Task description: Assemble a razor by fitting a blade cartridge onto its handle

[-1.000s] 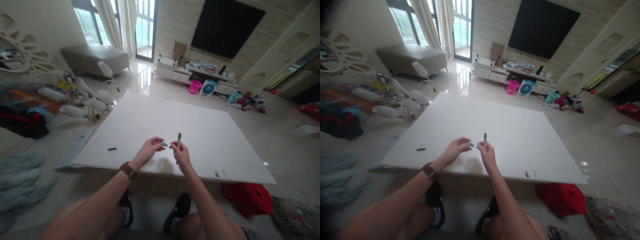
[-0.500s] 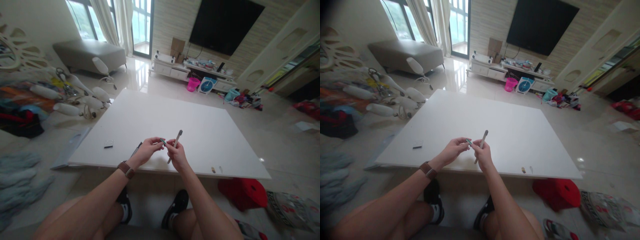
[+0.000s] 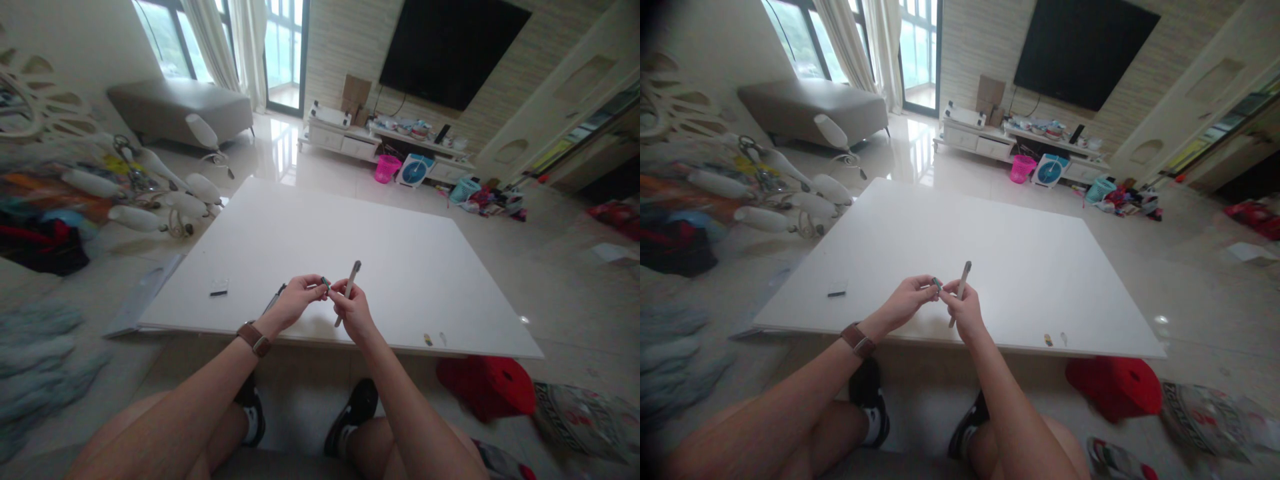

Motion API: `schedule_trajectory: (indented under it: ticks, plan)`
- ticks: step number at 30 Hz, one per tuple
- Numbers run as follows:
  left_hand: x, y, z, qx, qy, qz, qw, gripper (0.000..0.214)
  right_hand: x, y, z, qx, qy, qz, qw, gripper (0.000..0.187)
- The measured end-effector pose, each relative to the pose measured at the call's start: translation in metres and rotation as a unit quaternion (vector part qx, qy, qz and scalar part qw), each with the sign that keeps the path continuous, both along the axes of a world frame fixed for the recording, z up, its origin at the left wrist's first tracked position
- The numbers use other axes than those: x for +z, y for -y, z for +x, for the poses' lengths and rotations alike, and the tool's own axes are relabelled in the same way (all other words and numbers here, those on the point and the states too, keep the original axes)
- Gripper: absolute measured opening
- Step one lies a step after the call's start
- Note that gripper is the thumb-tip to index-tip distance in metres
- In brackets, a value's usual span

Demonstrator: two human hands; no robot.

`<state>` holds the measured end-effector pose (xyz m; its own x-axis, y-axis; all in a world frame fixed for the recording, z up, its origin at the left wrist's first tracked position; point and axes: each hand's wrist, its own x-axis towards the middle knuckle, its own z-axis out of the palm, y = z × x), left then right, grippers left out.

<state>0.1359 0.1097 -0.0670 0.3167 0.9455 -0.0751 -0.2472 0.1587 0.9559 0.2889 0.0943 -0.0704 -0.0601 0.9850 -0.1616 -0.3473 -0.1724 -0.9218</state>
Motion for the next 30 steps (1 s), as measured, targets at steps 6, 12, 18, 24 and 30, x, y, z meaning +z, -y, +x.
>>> schedule_trajectory:
  ticks: [6, 12, 18, 24, 30]
  plan:
    - [-0.0016, 0.0006, 0.0026, 0.012, 0.008, -0.022, 1.000, 0.031, -0.0006, -0.0005, -0.0007, -0.031, 0.013, 0.002, 0.999, 0.030]
    - [0.0006, 0.0022, 0.0037, 0.003, 0.049, -0.054, 0.997, 0.033, -0.0018, -0.0013, -0.0009, -0.033, 0.007, 0.000, 0.999, 0.031]
    - [0.0011, 0.0028, 0.0045, -0.004, 0.085, -0.068, 0.994, 0.029, -0.0015, 0.0003, -0.0001, -0.026, 0.004, 0.012, 1.000, 0.030]
    - [0.0012, 0.0035, 0.0050, -0.003, 0.106, -0.077, 0.991, 0.027, -0.0007, 0.0004, 0.0003, -0.018, 0.006, 0.016, 1.000, 0.027]
    - [0.0013, 0.0035, 0.0052, -0.004, 0.113, -0.079, 0.990, 0.027, -0.0021, 0.0003, 0.0007, -0.009, 0.010, 0.019, 1.000, 0.027]
